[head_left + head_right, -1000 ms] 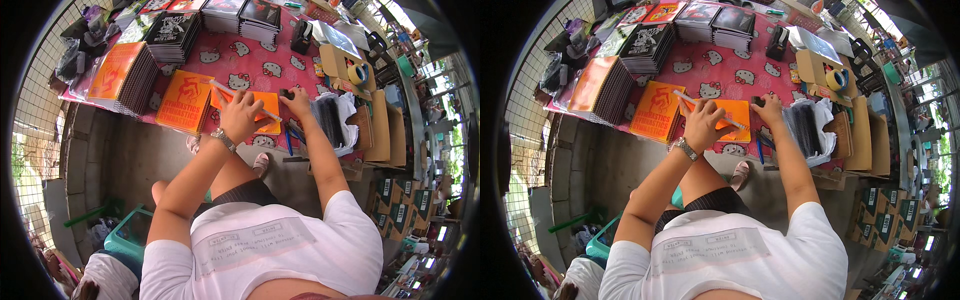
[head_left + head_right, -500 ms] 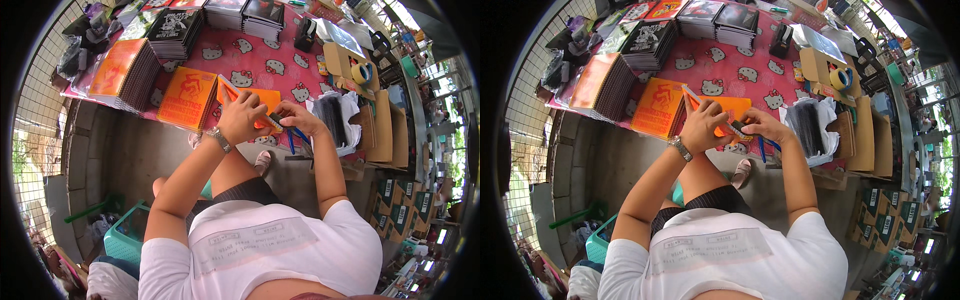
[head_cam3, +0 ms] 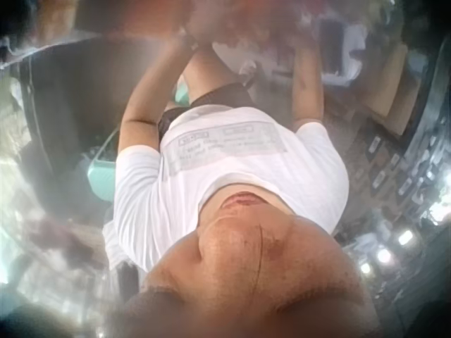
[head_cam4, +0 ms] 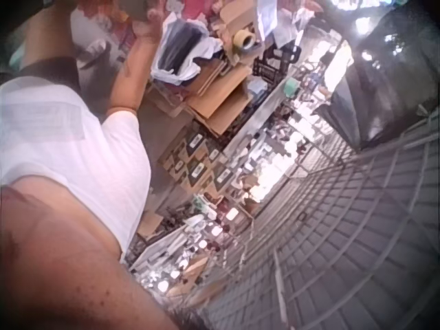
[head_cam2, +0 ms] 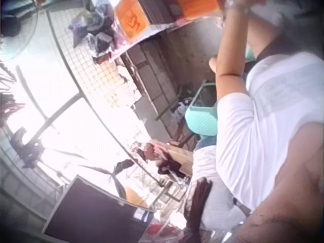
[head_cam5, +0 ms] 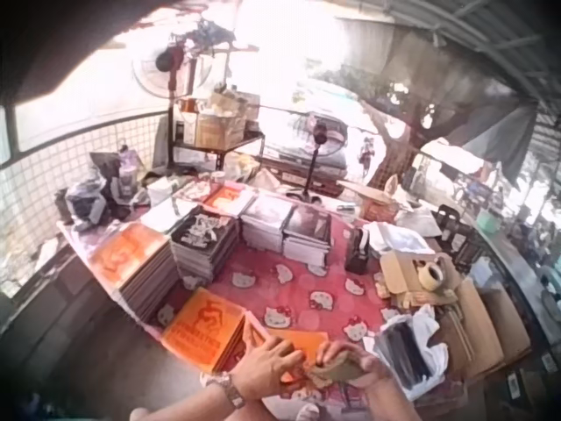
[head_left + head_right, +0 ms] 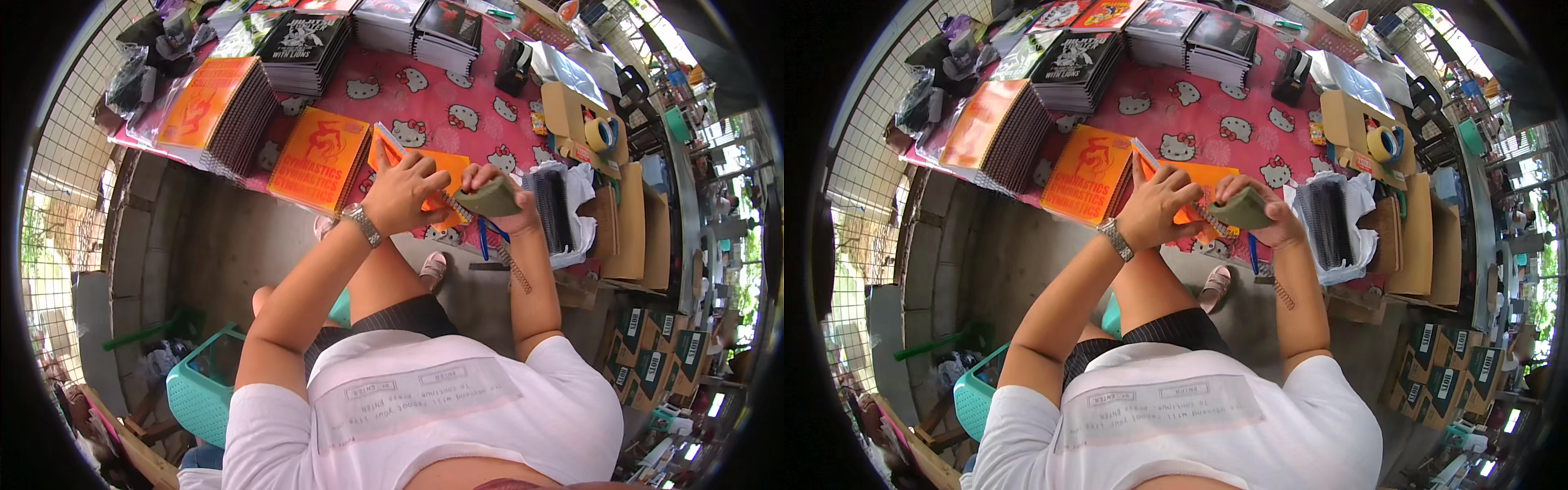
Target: The person manually threads a plastic spiral binder through the holes of a notebook on a table. They handle several orange and pink notebooks, moving them from one pile to another after completing the binding.
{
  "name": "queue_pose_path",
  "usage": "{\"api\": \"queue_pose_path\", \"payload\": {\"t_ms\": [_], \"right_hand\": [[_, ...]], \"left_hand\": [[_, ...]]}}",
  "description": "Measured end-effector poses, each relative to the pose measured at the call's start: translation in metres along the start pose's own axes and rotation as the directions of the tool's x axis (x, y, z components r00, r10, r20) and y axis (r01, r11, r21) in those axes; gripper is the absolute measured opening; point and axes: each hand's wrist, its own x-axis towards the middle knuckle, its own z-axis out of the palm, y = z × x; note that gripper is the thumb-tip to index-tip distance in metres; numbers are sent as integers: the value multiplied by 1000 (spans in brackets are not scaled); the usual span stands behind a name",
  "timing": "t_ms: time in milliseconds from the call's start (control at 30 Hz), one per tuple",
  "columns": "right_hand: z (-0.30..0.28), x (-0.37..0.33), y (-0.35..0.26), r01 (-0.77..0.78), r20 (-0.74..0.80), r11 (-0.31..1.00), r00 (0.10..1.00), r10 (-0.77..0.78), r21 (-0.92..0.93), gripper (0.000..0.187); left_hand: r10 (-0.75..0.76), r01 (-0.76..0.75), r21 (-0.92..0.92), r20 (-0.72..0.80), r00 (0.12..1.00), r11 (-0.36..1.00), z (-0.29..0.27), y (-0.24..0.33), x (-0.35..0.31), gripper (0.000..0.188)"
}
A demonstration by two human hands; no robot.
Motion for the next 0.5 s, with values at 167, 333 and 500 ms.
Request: {"api": "queue_pose_path", "payload": {"t_ms": [167, 333, 500], "right_hand": [[11, 5, 0, -48, -16, 994, 999, 47, -102, 51], [0, 10, 2, -199, -135, 899, 978, 157, -391, 54], [-1, 20, 4, -263, -194, 910, 959, 209, -320, 45]], "left_hand": [[-22, 22, 1, -16, 1000, 1000, -1, 0, -1, 41], [-39, 39, 5, -15, 999, 999, 1, 1, -2, 45], [-82, 84, 33, -60, 995, 996, 4, 2, 1, 54]]}}
